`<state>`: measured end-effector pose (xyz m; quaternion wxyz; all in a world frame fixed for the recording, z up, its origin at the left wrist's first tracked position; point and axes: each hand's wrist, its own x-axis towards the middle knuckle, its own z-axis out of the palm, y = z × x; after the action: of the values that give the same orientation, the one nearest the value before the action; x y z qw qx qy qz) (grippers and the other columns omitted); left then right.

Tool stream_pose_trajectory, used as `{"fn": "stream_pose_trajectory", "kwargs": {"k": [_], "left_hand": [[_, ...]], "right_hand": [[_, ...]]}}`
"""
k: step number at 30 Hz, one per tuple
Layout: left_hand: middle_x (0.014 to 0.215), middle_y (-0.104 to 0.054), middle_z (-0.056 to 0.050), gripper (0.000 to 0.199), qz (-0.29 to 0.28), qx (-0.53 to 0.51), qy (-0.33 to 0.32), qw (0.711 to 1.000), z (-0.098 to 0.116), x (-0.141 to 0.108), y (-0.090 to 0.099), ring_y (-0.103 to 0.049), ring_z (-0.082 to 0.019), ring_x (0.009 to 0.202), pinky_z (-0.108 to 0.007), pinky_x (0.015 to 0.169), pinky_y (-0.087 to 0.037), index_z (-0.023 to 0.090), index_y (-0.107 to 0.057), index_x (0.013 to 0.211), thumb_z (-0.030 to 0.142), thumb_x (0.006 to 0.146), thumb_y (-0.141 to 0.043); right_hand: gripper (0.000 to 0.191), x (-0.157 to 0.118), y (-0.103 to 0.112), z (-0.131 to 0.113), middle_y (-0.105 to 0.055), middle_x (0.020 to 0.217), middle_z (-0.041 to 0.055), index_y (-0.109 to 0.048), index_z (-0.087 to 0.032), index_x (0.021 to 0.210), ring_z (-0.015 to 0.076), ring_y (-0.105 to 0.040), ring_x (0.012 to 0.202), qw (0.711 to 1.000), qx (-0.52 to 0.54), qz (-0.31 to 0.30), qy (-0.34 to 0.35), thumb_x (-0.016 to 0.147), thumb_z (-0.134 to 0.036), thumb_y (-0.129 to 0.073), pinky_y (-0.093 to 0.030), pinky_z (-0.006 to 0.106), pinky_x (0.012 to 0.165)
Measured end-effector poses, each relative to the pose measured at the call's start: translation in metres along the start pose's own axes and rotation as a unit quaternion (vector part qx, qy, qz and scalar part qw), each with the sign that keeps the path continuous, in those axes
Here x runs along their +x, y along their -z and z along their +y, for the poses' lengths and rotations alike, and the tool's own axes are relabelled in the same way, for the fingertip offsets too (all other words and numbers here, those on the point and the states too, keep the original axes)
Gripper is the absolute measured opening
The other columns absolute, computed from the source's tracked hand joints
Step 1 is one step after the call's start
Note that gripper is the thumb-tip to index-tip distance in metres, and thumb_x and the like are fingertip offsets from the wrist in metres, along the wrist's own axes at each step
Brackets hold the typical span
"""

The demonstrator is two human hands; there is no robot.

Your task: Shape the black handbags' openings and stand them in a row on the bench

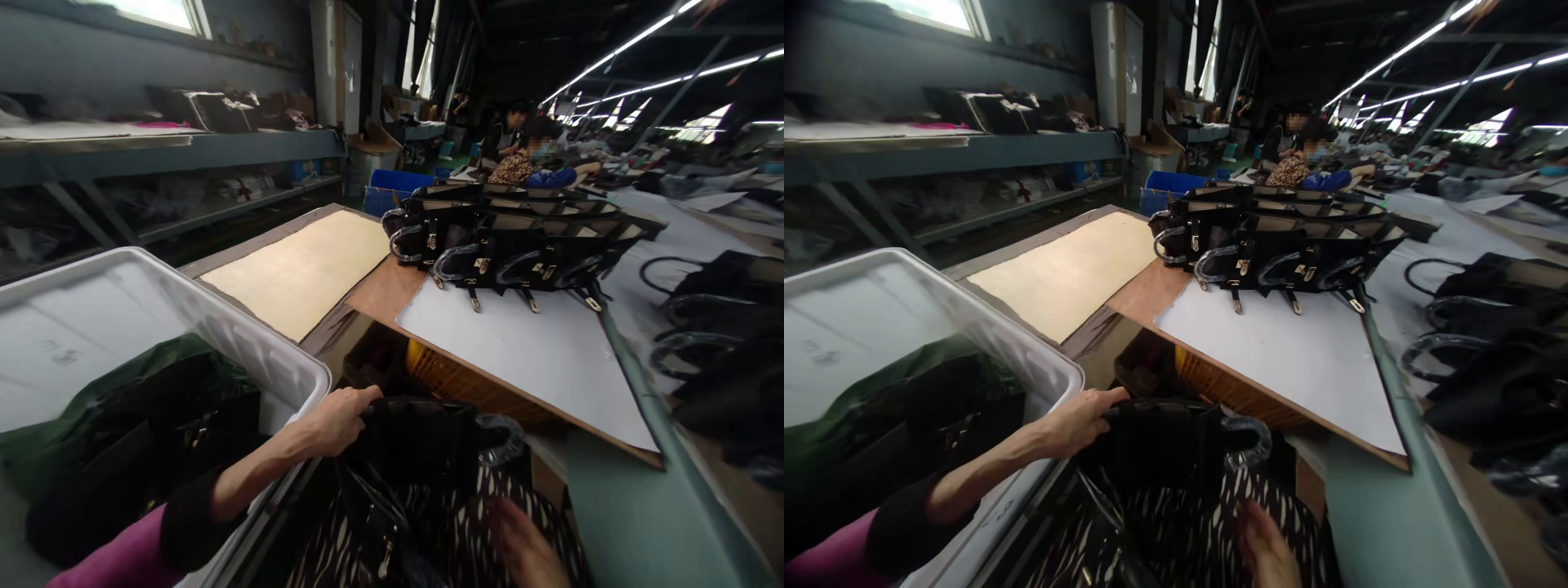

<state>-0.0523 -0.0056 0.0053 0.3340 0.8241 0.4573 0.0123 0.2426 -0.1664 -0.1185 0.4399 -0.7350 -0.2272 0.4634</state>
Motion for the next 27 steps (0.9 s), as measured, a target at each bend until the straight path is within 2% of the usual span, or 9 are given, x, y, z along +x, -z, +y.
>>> {"fn": "stream_pose_trajectory", "kwargs": {"k": [2,4,5,8,11,14,16,20,27], "left_hand": [[0.074,-0.062,-0.001,0.034,-0.009,-0.005,-0.004,1.0,0.004,0.003,0.0,-0.059,-0.019,0.072,-0.022,0.057,-0.035,0.021,-0.051,0.093,0.008,0.062,-0.042],[0.077,-0.062,-0.001,0.035,-0.016,-0.028,-0.008,0.999,0.007,0.006,0.001,-0.059,-0.018,0.074,-0.022,0.06,-0.036,0.021,-0.052,0.094,0.008,0.063,-0.041],[0.079,-0.062,-0.001,0.035,-0.02,-0.043,-0.01,0.999,0.008,0.007,0.001,-0.058,-0.018,0.076,-0.021,0.061,-0.036,0.021,-0.053,0.094,0.008,0.063,-0.041],[0.079,-0.062,0.001,0.036,-0.031,-0.085,-0.013,0.996,0.01,0.008,0.0,-0.057,-0.016,0.076,-0.02,0.063,-0.037,0.022,-0.055,0.093,0.008,0.063,-0.041],[0.076,-0.061,0.002,0.035,-0.036,-0.107,-0.014,0.994,0.012,0.006,0.0,-0.055,-0.014,0.071,-0.02,0.063,-0.037,0.022,-0.057,0.091,0.008,0.064,-0.041],[0.074,-0.06,0.003,0.033,-0.032,-0.124,-0.013,0.992,0.01,0.004,-0.001,-0.054,-0.013,0.07,-0.019,0.062,-0.036,0.022,-0.058,0.092,0.009,0.066,-0.041],[0.075,-0.06,0.003,0.034,-0.033,-0.14,-0.01,0.99,0.005,0.004,-0.002,-0.054,-0.013,0.07,-0.019,0.063,-0.037,0.022,-0.058,0.096,0.011,0.069,-0.041],[0.087,-0.064,0.003,0.041,-0.043,-0.168,-0.001,0.985,-0.006,0.005,-0.005,-0.057,-0.014,0.076,-0.02,0.069,-0.041,0.023,-0.057,0.11,0.016,0.073,-0.041],[0.107,-0.063,0.003,0.043,-0.044,-0.187,-0.009,0.981,-0.013,0.008,-0.007,-0.057,-0.016,0.096,-0.02,0.085,-0.04,0.023,-0.057,0.115,0.018,0.074,-0.044]], "right_hand": [[0.053,-0.004,0.016,-0.031,-0.058,0.114,0.0119,-0.05,-0.019,0.109,0.0289,-0.051,0.109,0.991,-0.1,0.07,0.063,0.068,-0.052,-0.053,-0.036,0.046,0.096],[0.052,-0.012,0.02,-0.07,-0.048,0.126,0.0086,-0.043,-0.022,0.12,0.0261,-0.043,0.117,0.957,-0.19,0.113,0.187,0.075,-0.05,-0.046,-0.032,0.044,0.1],[0.052,-0.014,0.016,-0.089,-0.045,0.129,0.0068,-0.042,-0.024,0.121,0.0257,-0.041,0.119,0.935,-0.243,0.103,0.238,0.075,-0.048,-0.047,-0.031,0.043,0.101],[0.05,-0.013,-0.006,-0.138,-0.047,0.128,0.0038,-0.043,-0.025,0.123,0.0223,-0.04,0.119,0.878,-0.355,0.001,0.321,0.076,-0.039,-0.051,-0.028,0.038,0.104],[0.055,0.001,-0.03,-0.167,-0.048,0.129,0.0025,-0.043,-0.024,0.126,0.0206,-0.041,0.119,0.844,-0.413,-0.122,0.32,0.072,-0.028,-0.054,-0.029,0.035,0.102],[0.04,0.013,-0.043,-0.179,-0.061,0.111,0.0013,-0.057,-0.025,0.112,0.0199,-0.052,0.104,0.822,-0.423,-0.229,0.305,0.072,-0.023,-0.051,-0.036,0.031,0.092],[0.026,0.017,-0.046,-0.18,-0.067,0.089,-0.0012,-0.064,-0.025,0.095,0.0174,-0.058,0.087,0.816,-0.418,-0.265,0.297,0.074,-0.022,-0.047,-0.04,0.026,0.081],[0.017,0.022,-0.045,-0.177,-0.059,0.065,-0.0049,-0.062,-0.022,0.072,0.0122,-0.053,0.065,0.82,-0.412,-0.273,0.288,0.076,-0.027,-0.047,-0.036,0.021,0.062],[0.019,0.03,-0.045,-0.176,-0.052,0.06,-0.0053,-0.059,-0.021,0.068,0.0107,-0.047,0.061,0.818,-0.418,-0.273,0.285,0.078,-0.031,-0.047,-0.032,0.02,0.058]]}}
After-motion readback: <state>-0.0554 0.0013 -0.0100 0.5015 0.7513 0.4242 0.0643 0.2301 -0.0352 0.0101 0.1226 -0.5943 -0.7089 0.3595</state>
